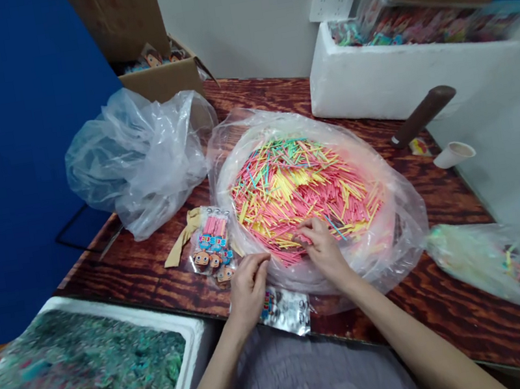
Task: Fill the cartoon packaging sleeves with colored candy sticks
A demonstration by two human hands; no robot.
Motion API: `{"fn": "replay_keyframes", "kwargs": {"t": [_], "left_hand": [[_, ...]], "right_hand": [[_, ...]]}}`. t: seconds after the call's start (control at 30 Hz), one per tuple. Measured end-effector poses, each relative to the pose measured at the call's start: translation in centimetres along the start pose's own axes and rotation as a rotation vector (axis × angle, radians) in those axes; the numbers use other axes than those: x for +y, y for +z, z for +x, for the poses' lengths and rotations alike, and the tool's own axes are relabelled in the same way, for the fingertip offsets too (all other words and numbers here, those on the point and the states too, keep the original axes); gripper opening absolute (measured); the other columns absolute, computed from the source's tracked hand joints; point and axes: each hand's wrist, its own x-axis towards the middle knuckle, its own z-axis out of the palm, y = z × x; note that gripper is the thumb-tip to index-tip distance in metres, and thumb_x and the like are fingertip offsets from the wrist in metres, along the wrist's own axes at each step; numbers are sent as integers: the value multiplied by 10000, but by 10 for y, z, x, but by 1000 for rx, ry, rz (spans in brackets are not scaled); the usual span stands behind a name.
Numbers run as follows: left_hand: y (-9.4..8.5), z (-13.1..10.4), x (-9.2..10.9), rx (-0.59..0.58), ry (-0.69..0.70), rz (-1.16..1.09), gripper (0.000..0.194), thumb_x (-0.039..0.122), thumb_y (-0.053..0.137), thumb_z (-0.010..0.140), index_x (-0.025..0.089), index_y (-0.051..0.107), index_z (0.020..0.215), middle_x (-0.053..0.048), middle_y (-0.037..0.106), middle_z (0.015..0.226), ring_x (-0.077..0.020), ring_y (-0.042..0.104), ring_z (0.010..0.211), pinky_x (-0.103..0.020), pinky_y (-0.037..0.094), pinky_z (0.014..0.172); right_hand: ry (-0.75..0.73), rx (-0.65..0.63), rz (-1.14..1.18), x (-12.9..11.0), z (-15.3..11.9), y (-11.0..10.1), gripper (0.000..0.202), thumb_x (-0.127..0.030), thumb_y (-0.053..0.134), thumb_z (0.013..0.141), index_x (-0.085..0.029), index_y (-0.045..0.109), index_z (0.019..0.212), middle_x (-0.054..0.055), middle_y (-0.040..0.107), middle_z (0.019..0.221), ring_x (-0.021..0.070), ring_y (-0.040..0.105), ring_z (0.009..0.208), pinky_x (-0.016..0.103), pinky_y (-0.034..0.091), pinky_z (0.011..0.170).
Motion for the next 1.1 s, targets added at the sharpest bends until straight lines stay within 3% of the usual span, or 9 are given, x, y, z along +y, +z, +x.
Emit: {"fn": "replay_keyframes", "kwargs": {"t": [0.17, 0.3, 0.43, 0.5, 0.63, 0.73, 0.8, 0.93, 1.1], "left_hand": [[7, 0, 11, -7, 35, 9, 222, 255, 450, 969, 198, 654, 1034, -71, 689, 999, -193, 631, 964, -327, 476, 856], [26, -3, 26, -58, 144, 58, 301, 239, 437, 971, 214, 567, 1241, -109, 649, 1189, -217, 584, 1137, -394, 460, 973], [47, -5, 38, -273, 358, 167, 533, 255, 467, 958, 235, 319, 1470, -120, 423, 1496, -249, 345, 1405, -500, 291, 1148], [50, -7, 40, -295, 372, 190, 559, 264, 468, 959, 234, 283, 1486, -126, 383, 1520, -254, 314, 1423, -503, 285, 1151], [29, -17, 30, -144, 229, 214, 342, 241, 434, 969, 206, 505, 1301, -129, 614, 1221, -244, 554, 1165, -415, 454, 975], [4, -26, 18, -318, 241, 344, 204, 236, 438, 963, 205, 639, 968, -70, 645, 892, -216, 596, 882, -351, 479, 793], [-8, -30, 12, -459, 275, 451, 143, 262, 526, 925, 216, 639, 1000, -69, 635, 945, -233, 571, 925, -367, 463, 810], [-15, -28, 1, -531, 273, 564, 402, 292, 698, 806, 242, 567, 1183, -76, 589, 1106, -274, 515, 1052, -424, 417, 895], [-9, -14, -11, -484, 203, 545, 84, 240, 633, 851, 196, 570, 886, -45, 583, 948, -234, 530, 929, -361, 403, 799]], "right_hand": [[289, -42, 543, -4, -24, 2, 180, -326, 521, 912, -212, 648, 856, 41, 647, 800, 213, 609, 817, 336, 459, 786], [346, -44, 584, -1, -50, 17, 134, -325, 583, 861, -228, 669, 895, 37, 685, 872, 222, 621, 880, 341, 476, 827], [330, -6, 636, 5, -59, 24, 194, -349, 570, 855, -226, 686, 950, 41, 700, 918, 226, 621, 874, 361, 486, 854], [331, -11, 662, 6, -58, 22, 207, -356, 565, 865, -223, 692, 959, 44, 701, 924, 222, 625, 861, 359, 485, 852], [304, -45, 626, 3, -55, 14, 152, -309, 586, 875, -234, 709, 926, 35, 704, 906, 212, 631, 891, 326, 476, 836], [272, -73, 594, -1, -55, 9, 163, -322, 584, 892, -237, 723, 897, 36, 709, 883, 212, 640, 887, 325, 474, 832], [237, -86, 586, -3, -54, 8, 179, -333, 576, 903, -239, 728, 910, 41, 713, 900, 215, 642, 902, 332, 470, 848], [207, -85, 575, -7, -52, 7, 179, -323, 570, 909, -247, 731, 932, 47, 719, 943, 221, 640, 941, 342, 461, 881], [196, -81, 577, -15, -49, 4, 175, -293, 571, 902, -247, 738, 931, 48, 723, 924, 220, 649, 919, 345, 462, 874]]}}
